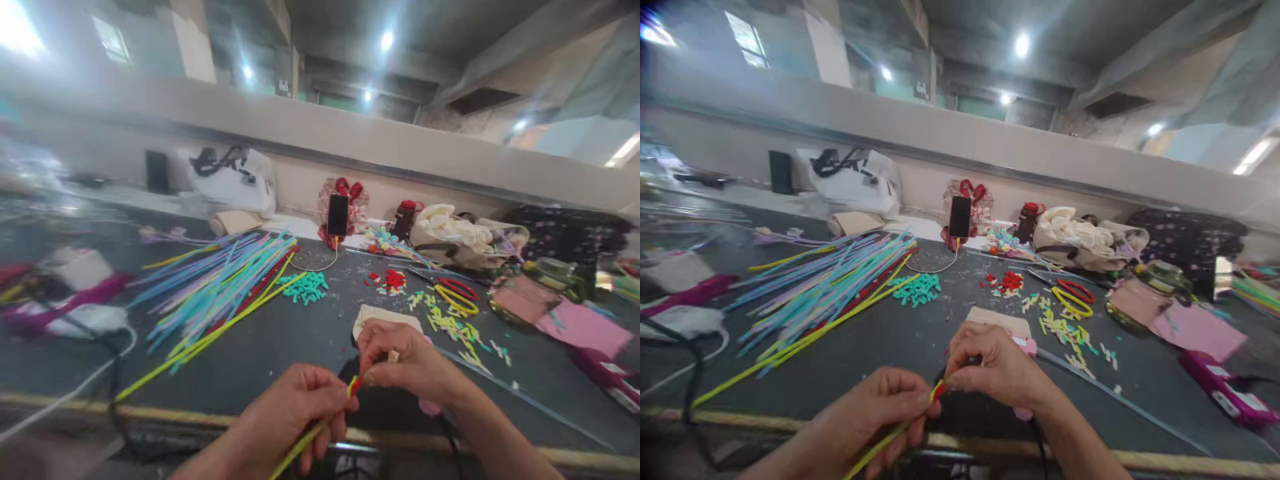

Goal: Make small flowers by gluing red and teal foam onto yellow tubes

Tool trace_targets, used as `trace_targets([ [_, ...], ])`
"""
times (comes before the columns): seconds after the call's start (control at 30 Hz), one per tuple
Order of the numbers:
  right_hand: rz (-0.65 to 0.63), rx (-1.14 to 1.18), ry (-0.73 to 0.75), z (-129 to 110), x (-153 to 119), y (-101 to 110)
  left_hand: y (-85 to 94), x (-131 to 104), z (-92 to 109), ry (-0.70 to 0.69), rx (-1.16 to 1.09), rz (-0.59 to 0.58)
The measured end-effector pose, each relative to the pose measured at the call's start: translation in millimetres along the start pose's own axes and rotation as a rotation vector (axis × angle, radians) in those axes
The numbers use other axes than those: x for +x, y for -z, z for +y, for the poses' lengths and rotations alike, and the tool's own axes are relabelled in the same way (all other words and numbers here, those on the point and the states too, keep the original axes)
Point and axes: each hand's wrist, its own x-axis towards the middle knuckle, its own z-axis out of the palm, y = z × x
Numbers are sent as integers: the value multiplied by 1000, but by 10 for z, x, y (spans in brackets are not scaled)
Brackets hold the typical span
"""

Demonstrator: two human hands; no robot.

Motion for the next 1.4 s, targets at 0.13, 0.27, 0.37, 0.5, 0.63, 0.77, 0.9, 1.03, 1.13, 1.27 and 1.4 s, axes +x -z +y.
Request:
trace_targets([
  [0.13,14,-36,-1,-2,2,-17,12,-2,15,16,11,22],
  [0.27,72,-37,-1,-8,-25,-47,-28,4,20,-4,-19,43],
  [0.37,100,-22,-6,-7,-44,-65,-58,14,8,-17,-62,38],
  [0.5,102,-21,-8,-7,-37,-65,-63,28,-16,-37,-100,40],
  [0.63,109,-24,-13,-19,-21,-67,-62,33,-16,-42,-91,58],
  [0.77,114,-20,-13,-20,-24,-74,-72,34,-5,-38,-100,81],
  [0.9,89,13,0,-11,-33,-64,-74,34,-6,-59,-132,92],
  [1.03,93,41,-5,-7,-36,-70,-65,44,-23,-45,-167,115],
  [1.13,116,59,-11,-6,-25,-82,-56,55,-42,-52,-194,136],
  [1.27,161,101,-23,12,-15,-69,-64,45,-50,-118,-223,142],
  [1.4,396,85,-107,24,-64,-112,-100,8,-34,-146,-269,203],
])
